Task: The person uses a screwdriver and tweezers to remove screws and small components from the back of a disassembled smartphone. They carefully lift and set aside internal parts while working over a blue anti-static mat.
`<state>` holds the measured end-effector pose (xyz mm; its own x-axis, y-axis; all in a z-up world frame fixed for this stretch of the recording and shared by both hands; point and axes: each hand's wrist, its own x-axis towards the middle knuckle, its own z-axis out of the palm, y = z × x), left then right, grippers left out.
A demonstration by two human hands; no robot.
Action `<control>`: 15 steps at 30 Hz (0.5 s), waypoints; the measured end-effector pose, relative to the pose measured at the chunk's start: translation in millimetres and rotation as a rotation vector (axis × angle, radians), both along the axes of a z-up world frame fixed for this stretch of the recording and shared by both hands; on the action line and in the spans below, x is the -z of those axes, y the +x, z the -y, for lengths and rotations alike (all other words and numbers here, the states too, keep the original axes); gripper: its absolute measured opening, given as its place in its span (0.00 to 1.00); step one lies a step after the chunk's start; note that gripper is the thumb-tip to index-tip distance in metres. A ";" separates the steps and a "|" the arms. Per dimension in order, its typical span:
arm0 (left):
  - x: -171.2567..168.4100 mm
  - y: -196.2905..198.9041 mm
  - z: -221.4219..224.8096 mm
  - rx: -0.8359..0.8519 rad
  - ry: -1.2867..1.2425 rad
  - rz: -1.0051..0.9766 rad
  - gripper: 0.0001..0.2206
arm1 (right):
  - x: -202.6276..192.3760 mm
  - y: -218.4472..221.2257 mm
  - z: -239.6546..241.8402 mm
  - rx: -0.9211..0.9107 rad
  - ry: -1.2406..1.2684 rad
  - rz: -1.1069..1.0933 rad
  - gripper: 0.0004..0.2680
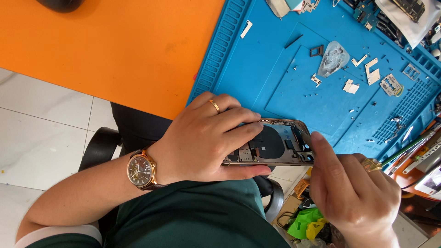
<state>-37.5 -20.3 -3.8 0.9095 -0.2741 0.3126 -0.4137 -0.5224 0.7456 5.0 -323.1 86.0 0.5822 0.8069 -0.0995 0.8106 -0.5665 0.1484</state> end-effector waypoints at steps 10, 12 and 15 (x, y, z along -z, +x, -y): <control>-1.1 -0.8 0.4 -0.015 -0.008 0.014 0.29 | -7.1 -4.1 7.2 0.024 -0.179 0.031 0.23; -1.9 -0.2 0.2 -0.014 -0.009 0.015 0.29 | -5.6 -4.2 2.5 0.019 -0.173 0.068 0.20; -1.9 -0.2 -0.1 -0.012 -0.008 0.011 0.29 | -4.3 -8.2 9.3 0.035 -0.167 0.053 0.21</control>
